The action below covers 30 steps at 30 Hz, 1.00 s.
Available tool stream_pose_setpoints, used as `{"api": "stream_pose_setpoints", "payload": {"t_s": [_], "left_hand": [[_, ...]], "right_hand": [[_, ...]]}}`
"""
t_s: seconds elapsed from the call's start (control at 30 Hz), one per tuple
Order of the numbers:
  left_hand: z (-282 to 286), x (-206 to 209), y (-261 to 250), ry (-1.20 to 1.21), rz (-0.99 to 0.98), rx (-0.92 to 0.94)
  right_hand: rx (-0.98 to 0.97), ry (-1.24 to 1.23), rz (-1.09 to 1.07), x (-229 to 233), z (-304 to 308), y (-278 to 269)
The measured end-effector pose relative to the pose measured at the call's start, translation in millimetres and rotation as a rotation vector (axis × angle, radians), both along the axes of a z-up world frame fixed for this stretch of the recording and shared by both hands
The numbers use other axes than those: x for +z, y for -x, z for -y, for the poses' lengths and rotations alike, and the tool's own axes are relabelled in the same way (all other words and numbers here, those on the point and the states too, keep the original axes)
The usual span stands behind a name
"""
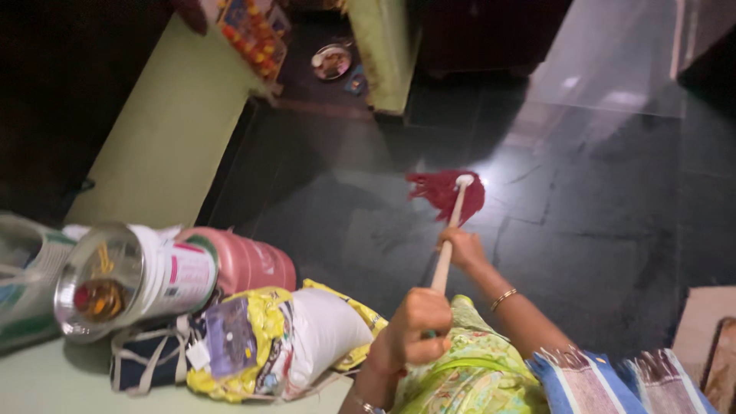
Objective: The person mops a dark tiled floor by hand using a red string mop, moving the mop head in overlapping strokes across the surface.
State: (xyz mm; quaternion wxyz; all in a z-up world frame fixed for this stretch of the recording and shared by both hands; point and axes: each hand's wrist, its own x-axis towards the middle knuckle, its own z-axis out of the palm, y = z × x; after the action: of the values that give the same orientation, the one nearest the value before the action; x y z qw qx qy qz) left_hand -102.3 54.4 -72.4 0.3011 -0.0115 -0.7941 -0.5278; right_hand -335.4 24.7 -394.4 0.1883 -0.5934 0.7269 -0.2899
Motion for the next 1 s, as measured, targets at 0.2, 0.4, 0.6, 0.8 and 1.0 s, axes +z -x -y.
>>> {"api": "stream_pose_setpoints", "payload": {"t_s": [0.2,0.4,0.6,0.8,1.0], "left_hand": [[2,-74,34,-0.115,0.015,0.079],[36,1,8,-0.121,-0.024,-0.038],[65,89,17,-0.475,-0.14,-0.233],[44,87,84,-0.241,-0.289,-0.187],[17,8,201,-0.1,-0.299,-0.16]], "right_hand": [[-0.078,-0.076,-0.103,1,-10,38],[-0.121,0.361,0.018,79,-23,-17],[-0.146,0.474,0.211,119,-23,-56],[-0.062,0.743,-0.037,76,-21,18],[-0.26,0.613,-0.23,26,-24,159]]}}
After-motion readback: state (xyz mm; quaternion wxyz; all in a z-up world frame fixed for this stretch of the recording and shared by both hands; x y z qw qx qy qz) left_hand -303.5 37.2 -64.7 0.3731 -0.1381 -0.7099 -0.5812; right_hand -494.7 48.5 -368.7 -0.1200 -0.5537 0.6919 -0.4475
